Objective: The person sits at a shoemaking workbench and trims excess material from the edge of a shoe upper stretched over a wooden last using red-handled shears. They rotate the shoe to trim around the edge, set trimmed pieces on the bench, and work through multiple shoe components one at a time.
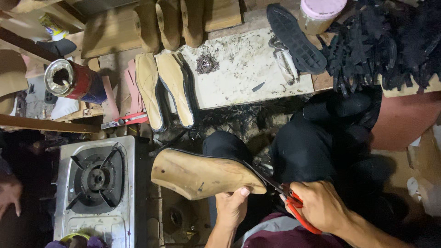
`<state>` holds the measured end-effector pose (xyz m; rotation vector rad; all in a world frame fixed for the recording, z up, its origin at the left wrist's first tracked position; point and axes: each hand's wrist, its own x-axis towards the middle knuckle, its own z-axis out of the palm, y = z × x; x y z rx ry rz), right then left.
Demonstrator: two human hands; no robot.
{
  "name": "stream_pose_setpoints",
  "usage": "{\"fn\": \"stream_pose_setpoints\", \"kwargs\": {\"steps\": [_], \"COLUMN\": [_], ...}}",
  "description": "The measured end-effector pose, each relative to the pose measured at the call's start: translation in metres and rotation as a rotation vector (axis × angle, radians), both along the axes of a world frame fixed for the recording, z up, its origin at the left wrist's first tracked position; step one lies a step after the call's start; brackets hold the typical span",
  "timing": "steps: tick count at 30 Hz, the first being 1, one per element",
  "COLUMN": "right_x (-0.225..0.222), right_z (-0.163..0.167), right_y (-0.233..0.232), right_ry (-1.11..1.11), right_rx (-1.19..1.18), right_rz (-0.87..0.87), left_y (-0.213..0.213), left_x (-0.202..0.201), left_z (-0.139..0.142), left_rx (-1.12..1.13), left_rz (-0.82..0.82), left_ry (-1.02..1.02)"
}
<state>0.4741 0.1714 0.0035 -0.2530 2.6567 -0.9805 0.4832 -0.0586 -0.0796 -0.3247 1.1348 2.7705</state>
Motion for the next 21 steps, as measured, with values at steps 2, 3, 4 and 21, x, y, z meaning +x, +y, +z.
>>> {"fn": "stream_pose_setpoints", "kwargs": {"steps": [2, 3, 4, 21], "right_x": [0.002, 0.001, 0.0, -0.202], "right_z": [-0.003, -0.003, -0.002, 0.028], "right_y": [0.001, 0.002, 0.002, -0.013], "right_ry": [0.046, 0.084, 0.12, 0.304], "right_rx": [-0.044, -0.085, -0.126, 0.372], "right_rz": [-0.016, -0.038, -0.06, -0.16], "left_y": [0.001, 0.001, -0.001, -0.028], "left_x": [-0.003, -0.005, -0.006, -0.02], "left_z": [0.001, 0.002, 0.004, 0.049], "left_rx": [0.033, 0.012, -0.009, -0.786], "left_rz": [0.018, 0.008, -0.002, -0.393], "left_ry": [-0.01, -0.033, -0.058, 0.022]}}
